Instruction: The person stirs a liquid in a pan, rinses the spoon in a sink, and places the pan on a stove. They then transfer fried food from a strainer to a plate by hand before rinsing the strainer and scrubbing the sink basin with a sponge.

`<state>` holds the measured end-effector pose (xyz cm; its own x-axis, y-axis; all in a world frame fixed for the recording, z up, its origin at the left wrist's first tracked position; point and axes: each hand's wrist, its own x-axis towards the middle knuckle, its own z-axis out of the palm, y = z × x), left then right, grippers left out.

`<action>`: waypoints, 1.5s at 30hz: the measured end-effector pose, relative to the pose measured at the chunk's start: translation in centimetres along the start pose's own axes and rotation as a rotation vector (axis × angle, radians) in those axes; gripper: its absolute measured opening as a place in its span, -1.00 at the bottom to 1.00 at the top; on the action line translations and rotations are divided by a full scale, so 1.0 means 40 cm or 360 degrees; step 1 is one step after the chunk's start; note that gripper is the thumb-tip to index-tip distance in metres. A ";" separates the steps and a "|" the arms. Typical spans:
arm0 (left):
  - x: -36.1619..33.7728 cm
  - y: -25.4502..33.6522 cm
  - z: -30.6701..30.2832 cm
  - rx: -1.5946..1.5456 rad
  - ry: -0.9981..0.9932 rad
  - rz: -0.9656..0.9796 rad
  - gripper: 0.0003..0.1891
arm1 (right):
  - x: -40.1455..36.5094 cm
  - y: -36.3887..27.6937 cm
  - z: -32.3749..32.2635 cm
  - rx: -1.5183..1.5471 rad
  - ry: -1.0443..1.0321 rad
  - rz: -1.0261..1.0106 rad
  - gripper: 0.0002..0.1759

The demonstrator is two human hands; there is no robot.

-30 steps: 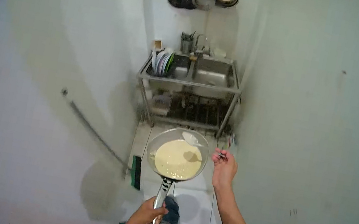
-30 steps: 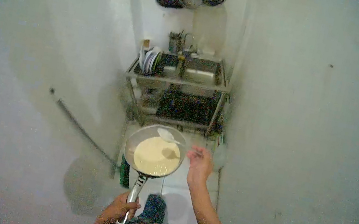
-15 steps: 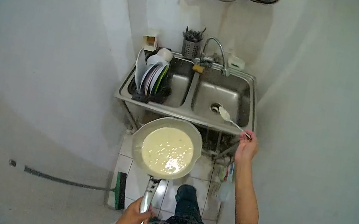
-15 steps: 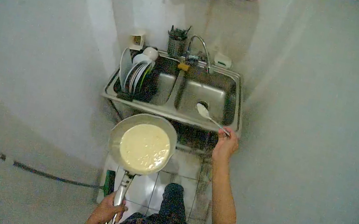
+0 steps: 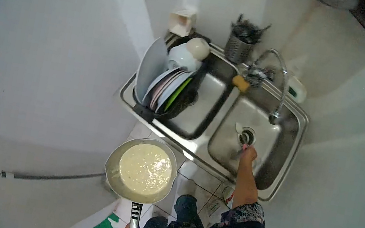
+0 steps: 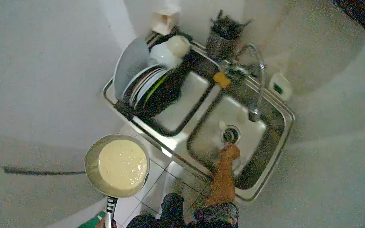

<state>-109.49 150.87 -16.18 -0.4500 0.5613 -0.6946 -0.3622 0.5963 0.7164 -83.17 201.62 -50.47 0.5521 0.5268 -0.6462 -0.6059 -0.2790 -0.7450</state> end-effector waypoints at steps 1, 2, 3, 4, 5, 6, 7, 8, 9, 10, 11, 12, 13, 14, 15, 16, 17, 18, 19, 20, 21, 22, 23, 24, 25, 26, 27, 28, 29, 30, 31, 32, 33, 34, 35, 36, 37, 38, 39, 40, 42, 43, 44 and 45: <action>0.017 -0.053 -0.043 0.0650 0.0001 0.0210 -0.74 | 0.043 0.025 -0.011 -0.0109 -0.0003 0.0021 -0.90; -0.011 -0.008 -0.011 0.0615 0.0060 0.0169 -0.74 | 0.092 0.055 -0.031 -0.0231 -0.0015 0.0048 -0.90; -0.033 0.102 0.032 0.0489 0.0036 0.0034 -0.75 | 0.123 0.081 -0.045 -0.0527 -0.0141 -0.0091 -0.83; -0.048 0.166 0.053 0.0344 0.0028 -0.0087 -0.75 | 0.187 0.102 -0.077 -0.1595 -0.0332 -0.0783 -0.76; -0.064 0.172 0.040 0.0172 -0.0028 -0.0193 -0.74 | 0.215 0.095 -0.090 -0.2353 -0.0322 -0.1451 -0.68; -0.079 0.159 0.026 -0.0012 -0.0086 -0.0278 -0.73 | 0.249 0.089 -0.100 -0.2647 -0.0102 -0.2021 -0.61; -0.091 0.123 0.011 0.0075 -0.0065 -0.0179 -0.71 | 0.359 0.151 -0.091 -0.2393 0.0766 -0.2689 -0.54; -0.117 0.105 0.002 0.0003 0.0021 -0.0165 -0.71 | 0.234 -0.056 -0.086 -0.2836 -0.0557 -0.2772 -0.66; -0.139 0.094 -0.009 -0.0163 -0.0010 -0.0147 -0.71 | 0.111 -0.103 -0.065 -0.2269 -0.0605 -0.2549 -0.65; -0.141 0.092 -0.033 -0.0340 -0.0064 -0.0134 -0.71 | -0.012 -0.126 -0.033 -0.1764 -0.0643 -0.2278 -0.62; -0.170 0.039 -0.064 -0.0389 -0.0136 -0.0076 -0.72 | -0.193 -0.190 -0.020 -0.1660 -0.0704 -0.2186 -0.62; -0.204 0.012 -0.079 -0.0466 -0.0043 -0.0045 -0.72 | -0.375 -0.249 -0.002 -0.1567 -0.0778 -0.2084 -0.62; -0.236 -0.008 -0.105 -0.0458 -0.0073 -0.0023 -0.72 | -0.482 -0.269 0.002 -0.1594 -0.0836 -0.2164 -0.64; -0.274 -0.002 -0.142 -0.0447 -0.0085 0.0000 -0.72 | -0.543 -0.258 -0.014 -0.1612 -0.0908 -0.2239 -0.65; -0.330 0.005 -0.192 -0.0402 -0.0178 -0.0175 -0.72 | -0.520 -0.239 -0.042 -0.1808 -0.1009 -0.2531 -0.66; -0.387 0.006 -0.224 -0.0459 -0.0174 -0.0100 -0.73 | -0.520 -0.213 -0.049 -0.1973 -0.1101 -0.2846 -0.66; -0.422 -0.049 -0.242 -0.0509 -0.0188 -0.0035 -0.72 | -0.604 -0.187 -0.058 -0.1675 -0.1383 -0.2567 -0.66; -0.475 -0.112 -0.282 -0.0558 -0.0208 0.0043 -0.72 | -0.732 -0.164 -0.083 -0.1404 -0.1633 -0.2258 -0.66; -0.532 -0.156 -0.289 -0.0633 -0.0088 0.0067 -0.72 | -0.743 -0.107 -0.102 -0.1424 -0.1630 -0.2232 -0.65; -0.588 -0.202 -0.298 -0.0716 -0.0030 0.0075 -0.67 | -0.753 -0.057 -0.133 -0.1444 -0.1611 -0.2211 -0.64; -0.641 -0.247 -0.319 -0.0793 0.0017 0.0086 -0.62 | -0.782 -0.010 -0.152 -0.1231 -0.1758 -0.1900 -0.66; -0.698 -0.295 -0.341 -0.0841 0.0119 0.0124 -0.62 | -0.836 0.041 -0.162 -0.1026 -0.1881 -0.1567 -0.67; -0.747 -0.338 -0.354 -0.0830 0.0060 0.0014 -0.54 | -0.987 0.024 -0.220 -0.1549 -0.1922 -0.1724 -0.56; -0.779 -0.412 -0.393 -0.0839 -0.0004 -0.0098 -0.45 | -1.171 0.033 -0.333 -0.2080 -0.1932 -0.1911 -0.45; -0.794 -0.525 -0.389 -0.0898 0.0083 0.0074 -0.38 | -1.248 0.074 -0.390 -0.2099 -0.2093 -0.2075 -0.52; -0.848 -0.578 -0.415 -0.0963 0.0167 0.0104 -0.38 | -1.296 0.116 -0.432 -0.2103 -0.2237 -0.2235 -0.57; -0.882 -0.627 -0.439 -0.0972 0.0188 0.0106 -0.37 | -1.324 0.175 -0.464 -0.2123 -0.2387 -0.2278 -0.56; -0.920 -0.666 -0.459 -0.0972 0.0196 0.0106 -0.37 | -1.348 0.236 -0.496 -0.2201 -0.2566 -0.2238 -0.55; -0.957 -0.702 -0.476 -0.1011 0.0252 0.0123 -0.37 | -1.366 0.296 -0.522 -0.2302 -0.2751 -0.2174 -0.54; -0.987 -0.738 -0.493 -0.1066 0.0366 0.0148 -0.39 | -1.384 0.362 -0.544 -0.2451 -0.2938 -0.2116 -0.53; -0.983 -0.765 -0.461 -0.1102 0.0492 0.0170 -0.40 | -1.357 0.430 -0.548 -0.2625 -0.3144 -0.2015 -0.51; -0.983 -0.802 -0.453 -0.1132 0.0531 0.0177 -0.40 | -1.362 0.498 -0.562 -0.2819 -0.3354 -0.1898 -0.50; -1.008 -0.857 -0.474 -0.1215 0.0602 0.0164 -0.40 | -1.381 0.564 -0.580 -0.3034 -0.3541 -0.1774 -0.48; -1.019 -0.896 -0.486 -0.1294 0.0674 0.0152 -0.40 | -1.386 0.637 -0.594 -0.3226 -0.3720 -0.1632 -0.46; -1.047 -0.905 -0.505 -0.1322 0.0706 0.0167 -0.40 | -1.394 0.711 -0.607 -0.3357 -0.3905 -0.1465 -0.44; -1.080 -0.900 -0.531 -0.1450 0.0825 0.0234 -0.43 | -1.410 0.793 -0.628 -0.3416 -0.4095 -0.1295 -0.42; -1.105 -0.907 -0.562 -0.1573 0.0949 0.0303 -0.46 | -1.429 0.875 -0.655 -0.3373 -0.4261 -0.1137 -0.40; -1.112 -0.947 -0.586 -0.1587 0.0998 0.0326 -0.46 | -1.522 0.921 -0.711 -0.3339 -0.4328 -0.1161 -0.40; -1.115 -0.990 -0.608 -0.1598 0.1066 0.0308 -0.50 | -1.667 0.932 -0.815 -0.2976 -0.4414 -0.1082 -0.58; -1.118 -1.018 -0.635 -0.1607 0.1133 0.0290 -0.54 | -1.812 0.931 -0.920 -0.2621 -0.4469 -0.0988 -0.73; -1.159 -1.039 -0.710 -0.1680 0.1238 0.0347 -0.59 | -1.990 1.013 -1.081 -0.1935 -0.4567 -0.0523 -0.82; -1.180 -1.051 -0.751 -0.1748 0.1401 0.0350 -0.64 | -2.188 0.952 -1.168 -0.2428 -0.4612 -0.0935 -0.85; -1.202 -1.056 -0.784 -0.1830 0.1545 0.0332 -0.68 | -2.278 0.990 -1.224 -0.2391 -0.4778 -0.0848 -0.85; -1.233 -1.060 -0.828 -0.2060 0.1576 0.0373 -0.69 | -2.351 1.043 -1.297 -0.2344 -0.4935 -0.0735 -0.84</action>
<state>-98.97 78.88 -10.14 -0.7203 -0.3013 -0.6248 -0.3853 -0.5753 0.7216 -130.65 98.80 -29.36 -0.7052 -0.6716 -0.2273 -0.1955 0.4924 -0.8482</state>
